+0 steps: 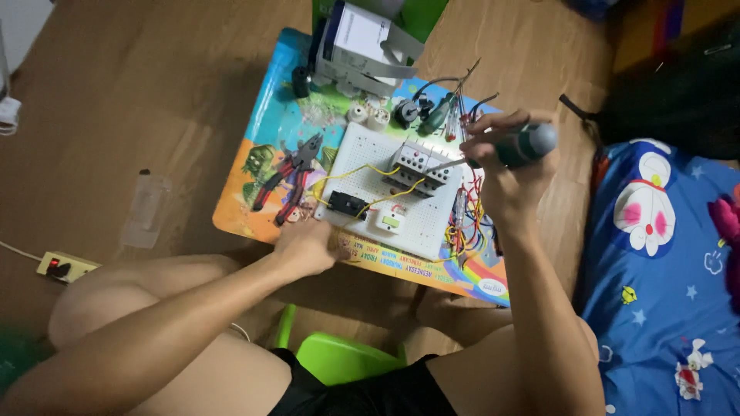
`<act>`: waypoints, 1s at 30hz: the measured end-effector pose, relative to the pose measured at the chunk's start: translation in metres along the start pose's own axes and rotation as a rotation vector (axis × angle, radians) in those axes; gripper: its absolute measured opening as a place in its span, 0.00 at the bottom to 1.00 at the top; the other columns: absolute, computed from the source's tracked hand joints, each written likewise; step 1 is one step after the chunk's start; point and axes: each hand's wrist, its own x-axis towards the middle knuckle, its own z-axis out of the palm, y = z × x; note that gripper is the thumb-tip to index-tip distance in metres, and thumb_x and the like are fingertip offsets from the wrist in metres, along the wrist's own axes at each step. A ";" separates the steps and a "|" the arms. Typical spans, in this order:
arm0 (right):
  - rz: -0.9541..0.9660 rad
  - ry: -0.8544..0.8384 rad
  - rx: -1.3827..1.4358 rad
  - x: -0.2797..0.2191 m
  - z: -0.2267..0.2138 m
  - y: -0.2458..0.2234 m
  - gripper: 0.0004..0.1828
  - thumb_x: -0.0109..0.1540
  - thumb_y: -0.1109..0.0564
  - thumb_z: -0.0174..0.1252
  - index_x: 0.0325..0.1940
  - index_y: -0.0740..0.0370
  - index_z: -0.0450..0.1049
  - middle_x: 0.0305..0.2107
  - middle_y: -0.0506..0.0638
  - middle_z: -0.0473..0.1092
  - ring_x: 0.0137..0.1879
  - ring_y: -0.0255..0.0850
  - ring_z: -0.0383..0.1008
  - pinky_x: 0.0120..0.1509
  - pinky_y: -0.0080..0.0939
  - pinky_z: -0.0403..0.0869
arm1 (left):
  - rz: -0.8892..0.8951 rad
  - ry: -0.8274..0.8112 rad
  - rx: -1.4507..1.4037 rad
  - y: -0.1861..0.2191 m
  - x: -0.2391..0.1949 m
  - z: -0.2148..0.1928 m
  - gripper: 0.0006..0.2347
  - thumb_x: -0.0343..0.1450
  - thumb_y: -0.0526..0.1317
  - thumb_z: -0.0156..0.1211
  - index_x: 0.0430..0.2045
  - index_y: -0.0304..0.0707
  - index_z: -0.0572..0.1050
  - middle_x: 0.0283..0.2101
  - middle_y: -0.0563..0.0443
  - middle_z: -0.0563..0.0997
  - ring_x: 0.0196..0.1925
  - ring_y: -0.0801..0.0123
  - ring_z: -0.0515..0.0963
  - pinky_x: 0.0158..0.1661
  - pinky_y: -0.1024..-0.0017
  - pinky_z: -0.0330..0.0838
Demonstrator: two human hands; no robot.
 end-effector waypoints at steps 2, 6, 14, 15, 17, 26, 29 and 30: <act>-0.050 0.024 -0.022 0.004 0.003 0.004 0.26 0.63 0.53 0.71 0.46 0.69 0.60 0.30 0.66 0.73 0.31 0.49 0.78 0.38 0.43 0.77 | -0.032 -0.039 -0.058 0.004 -0.005 -0.006 0.19 0.65 0.57 0.62 0.30 0.39 0.85 0.38 0.38 0.86 0.51 0.45 0.84 0.52 0.52 0.76; -0.206 0.086 -0.198 0.015 0.011 -0.009 0.30 0.64 0.40 0.68 0.41 0.69 0.64 0.21 0.59 0.71 0.24 0.46 0.76 0.31 0.39 0.73 | -0.135 -0.138 -0.381 -0.007 0.005 0.008 0.16 0.65 0.57 0.64 0.22 0.44 0.84 0.19 0.48 0.83 0.38 0.56 0.88 0.47 0.64 0.77; -0.073 0.003 -0.357 -0.007 0.016 -0.031 0.11 0.62 0.64 0.73 0.37 0.65 0.74 0.23 0.55 0.71 0.24 0.42 0.71 0.32 0.35 0.67 | -0.078 -0.212 -0.902 -0.020 0.019 0.032 0.06 0.62 0.33 0.71 0.27 0.30 0.81 0.23 0.41 0.86 0.19 0.65 0.85 0.21 0.79 0.77; 0.054 -0.085 -0.504 -0.012 0.012 -0.036 0.11 0.59 0.66 0.75 0.39 0.59 0.78 0.26 0.51 0.73 0.28 0.41 0.73 0.36 0.35 0.68 | -0.034 -0.194 -0.926 -0.023 0.024 0.035 0.10 0.60 0.32 0.75 0.30 0.29 0.81 0.23 0.39 0.86 0.17 0.63 0.84 0.21 0.76 0.77; 0.107 -0.187 -0.422 -0.028 0.017 -0.019 0.11 0.59 0.65 0.73 0.40 0.59 0.78 0.26 0.54 0.74 0.29 0.45 0.75 0.38 0.41 0.71 | 0.009 -0.178 -0.956 -0.021 0.017 0.006 0.12 0.59 0.31 0.75 0.32 0.25 0.80 0.23 0.37 0.84 0.17 0.65 0.83 0.20 0.76 0.76; 0.243 -0.826 -0.867 -0.139 0.074 0.051 0.20 0.48 0.64 0.60 0.44 0.55 0.68 0.51 0.57 0.72 0.33 0.66 0.79 0.38 0.68 0.78 | 0.083 -0.201 -1.194 -0.054 0.012 -0.027 0.19 0.61 0.26 0.75 0.40 0.26 0.70 0.30 0.35 0.84 0.30 0.53 0.88 0.32 0.69 0.84; 0.218 -0.794 -0.899 -0.131 0.095 0.031 0.21 0.46 0.66 0.59 0.43 0.62 0.67 0.59 0.62 0.66 0.30 0.69 0.79 0.37 0.69 0.77 | 0.168 -0.201 -1.150 -0.058 0.021 -0.019 0.19 0.62 0.25 0.73 0.42 0.28 0.68 0.29 0.35 0.84 0.28 0.56 0.87 0.29 0.71 0.84; 0.258 -0.789 -0.892 -0.125 0.099 0.023 0.24 0.45 0.65 0.61 0.44 0.64 0.67 0.62 0.65 0.63 0.32 0.72 0.78 0.38 0.73 0.76 | 0.207 -0.192 -1.101 -0.059 0.024 -0.017 0.19 0.63 0.25 0.73 0.42 0.29 0.67 0.27 0.37 0.83 0.26 0.60 0.86 0.27 0.74 0.84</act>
